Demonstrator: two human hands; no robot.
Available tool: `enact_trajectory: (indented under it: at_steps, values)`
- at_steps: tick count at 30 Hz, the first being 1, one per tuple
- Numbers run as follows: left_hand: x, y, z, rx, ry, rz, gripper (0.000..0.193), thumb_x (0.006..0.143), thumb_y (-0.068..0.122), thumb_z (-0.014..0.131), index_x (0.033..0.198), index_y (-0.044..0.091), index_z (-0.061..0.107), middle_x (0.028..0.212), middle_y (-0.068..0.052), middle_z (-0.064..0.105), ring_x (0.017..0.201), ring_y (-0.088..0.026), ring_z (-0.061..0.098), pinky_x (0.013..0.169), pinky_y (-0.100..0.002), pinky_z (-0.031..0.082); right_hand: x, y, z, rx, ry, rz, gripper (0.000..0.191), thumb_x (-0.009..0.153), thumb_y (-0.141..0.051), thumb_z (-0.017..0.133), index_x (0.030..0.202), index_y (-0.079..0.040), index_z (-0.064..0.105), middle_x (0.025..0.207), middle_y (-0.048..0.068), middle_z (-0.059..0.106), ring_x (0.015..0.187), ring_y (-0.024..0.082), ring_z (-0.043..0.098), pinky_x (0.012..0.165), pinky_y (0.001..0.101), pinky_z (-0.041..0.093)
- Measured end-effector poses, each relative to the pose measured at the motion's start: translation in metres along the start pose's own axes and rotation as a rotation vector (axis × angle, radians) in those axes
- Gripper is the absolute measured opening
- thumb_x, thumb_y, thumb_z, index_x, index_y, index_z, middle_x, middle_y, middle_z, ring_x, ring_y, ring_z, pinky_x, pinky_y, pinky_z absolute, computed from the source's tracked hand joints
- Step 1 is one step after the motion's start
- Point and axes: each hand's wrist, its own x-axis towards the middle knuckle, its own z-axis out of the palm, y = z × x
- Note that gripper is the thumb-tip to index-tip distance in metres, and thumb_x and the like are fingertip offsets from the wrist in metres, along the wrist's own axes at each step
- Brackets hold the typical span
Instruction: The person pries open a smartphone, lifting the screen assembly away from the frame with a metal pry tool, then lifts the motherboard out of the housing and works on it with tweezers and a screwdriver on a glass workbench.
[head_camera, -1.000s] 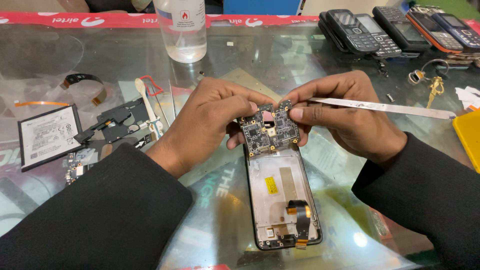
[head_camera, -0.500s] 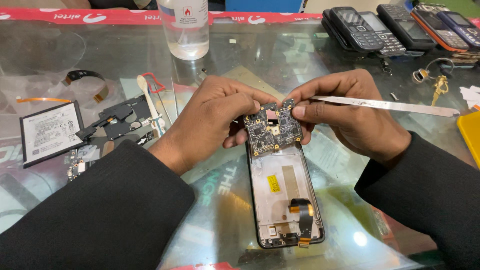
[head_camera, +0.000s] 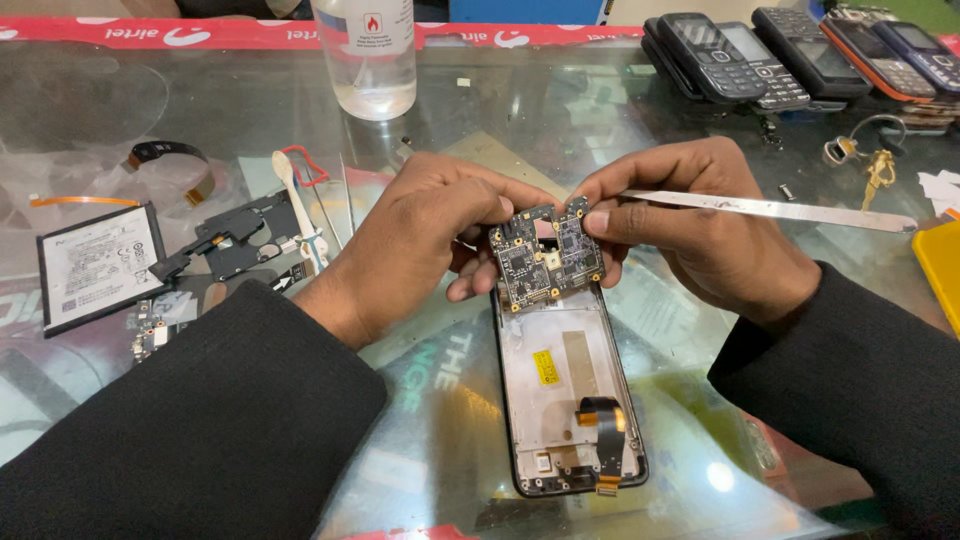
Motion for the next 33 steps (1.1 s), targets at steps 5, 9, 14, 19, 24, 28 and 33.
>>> enact_trajectory:
  at_steps: [5, 9, 14, 19, 24, 28, 33]
  values:
    - [0.0012, -0.0016, -0.0021, 0.001, -0.022, 0.019, 0.045, 0.096, 0.013, 0.04, 0.113, -0.008, 0.076, 0.057, -0.005, 0.062, 0.041, -0.007, 0.049, 0.039, -0.024, 0.044, 0.0001, -0.0001, 0.0005, 0.009, 0.001, -0.002, 0.019, 0.091, 0.0, 0.07, 0.106, 0.012, 0.072, 0.087, 0.019, 0.074, 0.066, 0.018, 0.07, 0.057, 0.0298, 0.059]
    - [0.0019, -0.0024, -0.0024, 0.002, -0.019, 0.012, 0.046, 0.096, 0.014, 0.04, 0.114, -0.008, 0.076, 0.057, -0.005, 0.062, 0.041, -0.007, 0.05, 0.04, -0.024, 0.044, 0.0004, -0.0003, 0.0002, 0.005, 0.004, -0.003, 0.019, 0.091, 0.0, 0.07, 0.106, 0.011, 0.073, 0.088, 0.019, 0.074, 0.066, 0.018, 0.07, 0.057, 0.0295, 0.059]
    - [0.0015, -0.002, -0.0016, -0.025, -0.016, -0.012, 0.045, 0.096, 0.014, 0.041, 0.113, -0.009, 0.076, 0.057, -0.004, 0.06, 0.042, -0.007, 0.05, 0.04, -0.024, 0.043, -0.0005, -0.0003, 0.0002, -0.002, 0.001, 0.0, 0.02, 0.091, -0.001, 0.07, 0.107, 0.011, 0.073, 0.087, 0.018, 0.075, 0.066, 0.017, 0.07, 0.057, 0.0291, 0.058]
    - [0.0012, -0.0005, -0.0005, 0.0, 0.001, -0.026, 0.045, 0.095, 0.015, 0.042, 0.112, -0.008, 0.077, 0.058, -0.004, 0.062, 0.042, -0.007, 0.05, 0.039, -0.023, 0.044, 0.0003, 0.0003, 0.0003, -0.023, -0.001, -0.005, 0.02, 0.091, -0.001, 0.069, 0.107, 0.01, 0.073, 0.086, 0.018, 0.075, 0.065, 0.017, 0.07, 0.055, 0.0289, 0.059]
    - [0.0007, 0.0019, 0.0002, 0.006, 0.003, -0.039, 0.044, 0.094, 0.014, 0.043, 0.113, -0.007, 0.077, 0.058, -0.005, 0.063, 0.042, -0.006, 0.052, 0.039, -0.023, 0.044, 0.0, 0.0005, 0.0006, -0.012, -0.005, -0.003, 0.019, 0.092, -0.002, 0.07, 0.107, 0.01, 0.074, 0.086, 0.017, 0.075, 0.065, 0.016, 0.069, 0.057, 0.0284, 0.058]
    - [-0.0001, 0.0021, 0.0008, 0.01, -0.003, -0.035, 0.045, 0.094, 0.014, 0.043, 0.114, -0.008, 0.077, 0.058, -0.005, 0.064, 0.041, -0.006, 0.052, 0.039, -0.023, 0.045, -0.0008, 0.0005, 0.0013, -0.022, 0.013, 0.008, 0.019, 0.091, -0.002, 0.07, 0.106, 0.01, 0.073, 0.086, 0.017, 0.074, 0.065, 0.016, 0.069, 0.056, 0.0288, 0.058]
    - [0.0005, 0.0025, 0.0002, 0.032, 0.002, -0.045, 0.044, 0.095, 0.014, 0.044, 0.114, -0.007, 0.077, 0.057, -0.004, 0.063, 0.041, -0.005, 0.051, 0.038, -0.023, 0.044, -0.0005, 0.0011, 0.0012, 0.009, -0.007, -0.01, 0.02, 0.091, -0.001, 0.071, 0.107, 0.011, 0.073, 0.087, 0.017, 0.074, 0.066, 0.017, 0.069, 0.057, 0.0292, 0.058]
